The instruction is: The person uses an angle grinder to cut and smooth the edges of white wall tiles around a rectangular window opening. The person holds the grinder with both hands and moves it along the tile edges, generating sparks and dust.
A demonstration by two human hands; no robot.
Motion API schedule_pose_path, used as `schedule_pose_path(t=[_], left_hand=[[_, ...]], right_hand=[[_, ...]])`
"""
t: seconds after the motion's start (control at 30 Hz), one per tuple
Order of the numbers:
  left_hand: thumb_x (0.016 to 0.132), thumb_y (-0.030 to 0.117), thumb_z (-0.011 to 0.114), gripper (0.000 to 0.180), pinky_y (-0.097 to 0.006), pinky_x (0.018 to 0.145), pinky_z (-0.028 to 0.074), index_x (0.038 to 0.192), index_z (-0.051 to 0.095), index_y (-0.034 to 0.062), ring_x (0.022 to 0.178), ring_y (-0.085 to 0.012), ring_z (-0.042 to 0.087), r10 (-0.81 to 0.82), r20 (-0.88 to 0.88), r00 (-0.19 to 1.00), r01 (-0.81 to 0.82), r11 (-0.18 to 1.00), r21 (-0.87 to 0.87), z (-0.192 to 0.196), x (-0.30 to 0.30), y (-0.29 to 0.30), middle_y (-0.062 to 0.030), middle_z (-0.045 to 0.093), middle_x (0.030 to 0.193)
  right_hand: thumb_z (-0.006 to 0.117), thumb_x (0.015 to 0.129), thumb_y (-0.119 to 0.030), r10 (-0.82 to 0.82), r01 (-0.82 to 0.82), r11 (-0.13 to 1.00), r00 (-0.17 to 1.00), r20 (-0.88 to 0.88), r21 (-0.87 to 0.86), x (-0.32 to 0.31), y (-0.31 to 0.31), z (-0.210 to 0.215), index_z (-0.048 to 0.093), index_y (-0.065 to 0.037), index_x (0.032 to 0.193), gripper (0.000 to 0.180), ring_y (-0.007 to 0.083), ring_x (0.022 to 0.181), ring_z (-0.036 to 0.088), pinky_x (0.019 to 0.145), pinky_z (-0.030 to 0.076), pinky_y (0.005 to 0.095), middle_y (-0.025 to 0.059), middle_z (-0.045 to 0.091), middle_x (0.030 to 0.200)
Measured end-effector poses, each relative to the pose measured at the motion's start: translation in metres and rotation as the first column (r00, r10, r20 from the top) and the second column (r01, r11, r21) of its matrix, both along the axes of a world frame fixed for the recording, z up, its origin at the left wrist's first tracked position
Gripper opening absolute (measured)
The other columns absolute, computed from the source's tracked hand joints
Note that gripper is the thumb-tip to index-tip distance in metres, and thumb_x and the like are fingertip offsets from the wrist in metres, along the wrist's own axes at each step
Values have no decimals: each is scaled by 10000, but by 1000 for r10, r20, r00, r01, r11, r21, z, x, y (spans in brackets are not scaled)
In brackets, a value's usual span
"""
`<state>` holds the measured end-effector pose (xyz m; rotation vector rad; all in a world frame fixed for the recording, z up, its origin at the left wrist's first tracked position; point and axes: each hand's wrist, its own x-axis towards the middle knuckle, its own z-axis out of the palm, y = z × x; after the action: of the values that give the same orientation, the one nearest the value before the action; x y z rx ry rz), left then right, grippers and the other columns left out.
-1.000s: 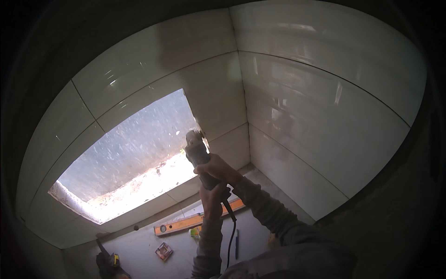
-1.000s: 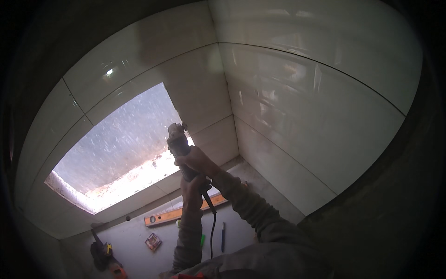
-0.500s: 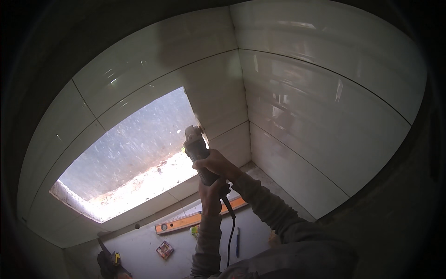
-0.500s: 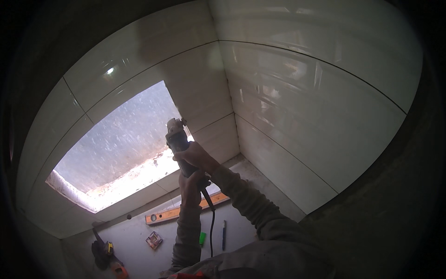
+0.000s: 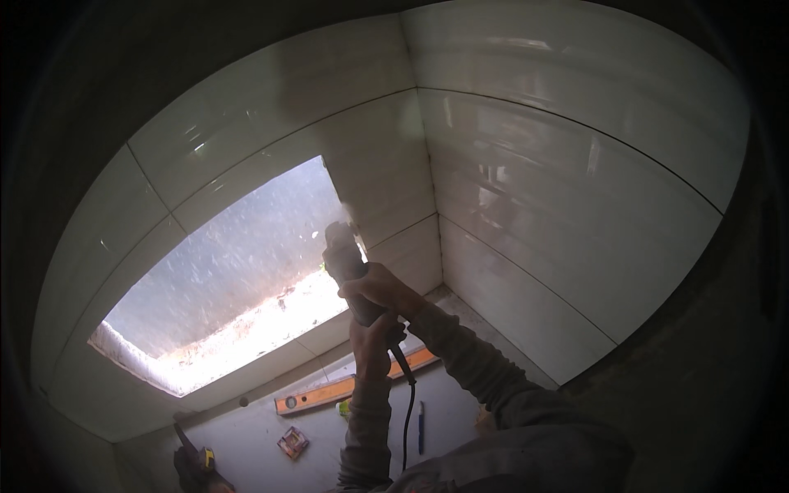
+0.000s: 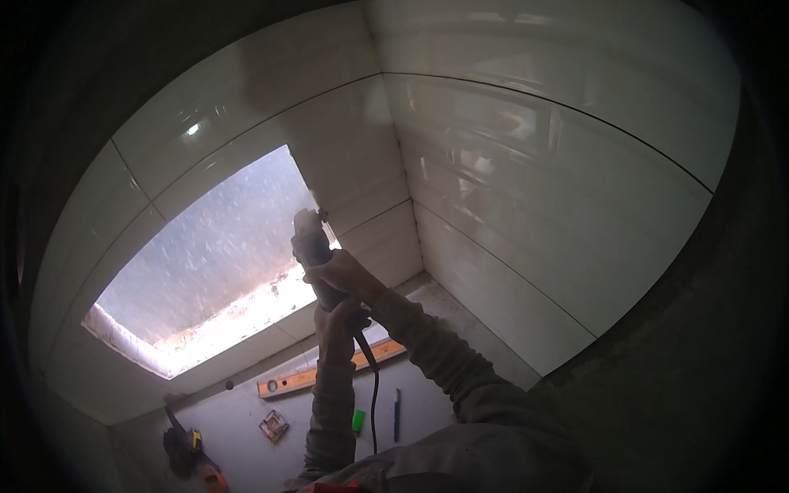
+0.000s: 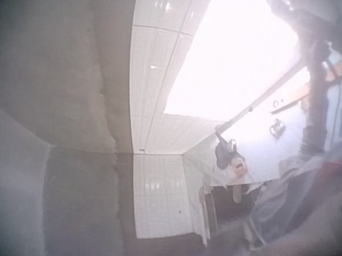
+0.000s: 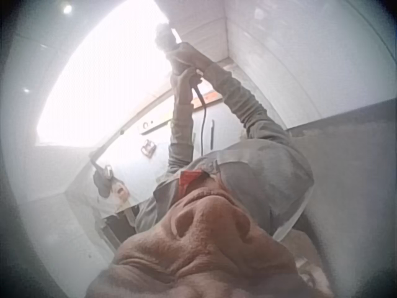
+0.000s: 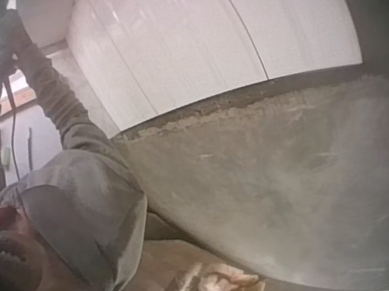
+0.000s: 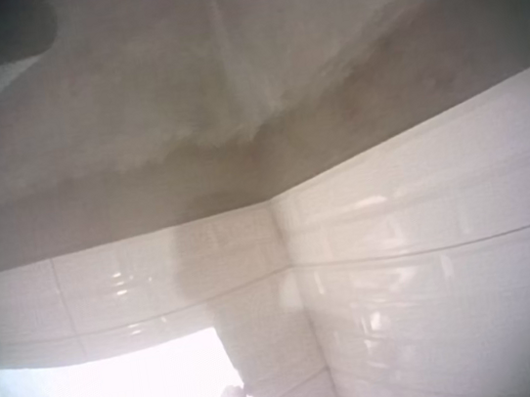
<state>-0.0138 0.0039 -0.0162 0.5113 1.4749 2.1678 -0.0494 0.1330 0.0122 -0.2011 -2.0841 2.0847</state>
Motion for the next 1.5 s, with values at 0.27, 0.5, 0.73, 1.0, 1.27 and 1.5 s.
schedule_pose_path(t=[0.27, 0.5, 0.73, 1.0, 1.27, 1.5], left_hand=[[819, 182, 714, 332, -287, 590, 548, 1058, 585, -10, 660, -161, 646, 11, 15, 1000, -11, 1000, 3, 6, 2, 0, -79, 631, 824], [830, 185, 700, 325, -279, 585, 545, 1065, 584, -7, 655, -156, 637, 16, -1, 1000, -16, 1000, -15, 10, 6, 2, -69, 631, 854], [843, 189, 699, 344, -287, 585, 556, 1095, 572, -8, 666, -161, 644, 22, 11, 1000, -22, 1000, -2, 2, 9, 3, -81, 632, 874], [830, 173, 696, 353, -293, 580, 550, 1099, 555, -6, 666, -167, 638, 28, 22, 999, -28, 1000, -5, 0, 26, -3, -74, 611, 838], [861, 201, 706, 345, -289, 576, 575, 1107, 580, -7, 642, -164, 655, 57, -32, 998, -56, 998, 29, 3, 28, -7, -80, 643, 825], [828, 178, 711, 328, -271, 560, 536, 1062, 564, 1, 628, -140, 623, 59, 15, 998, -60, 998, 35, 11, 28, -1, -56, 596, 795]], right_hand=[[760, 732, -199, 12, -11, 1000, 999, 35, -18, -5, 3, -1, 701, 43, 900, 300, 181, 696, 642, 650, 514, 327, 103, 669, 788], [765, 724, -207, -8, 8, 1000, 999, 32, 22, -7, 1, -1, 698, 58, 897, 323, 189, 707, 652, 656, 519, 323, 113, 678, 797], [784, 707, -242, 3, -7, 998, 998, 57, 68, -3, 3, -6, 701, 53, 923, 375, 198, 689, 661, 658, 529, 320, 125, 691, 802], [785, 710, -260, 88, -87, 995, 995, 43, -41, 23, -3, -1, 699, 53, 945, 400, 189, 690, 660, 651, 531, 321, 117, 690, 811], [784, 714, -233, 118, -116, 990, 993, 19, -84, 23, -8, 6, 698, 38, 943, 365, 182, 706, 650, 655, 526, 318, 103, 679, 817], [784, 720, -247, 137, -137, 984, 990, -9, -112, 21, -3, 10, 686, 16, 905, 336, 151, 650, 626, 604, 511, 298, 64, 641, 769]])
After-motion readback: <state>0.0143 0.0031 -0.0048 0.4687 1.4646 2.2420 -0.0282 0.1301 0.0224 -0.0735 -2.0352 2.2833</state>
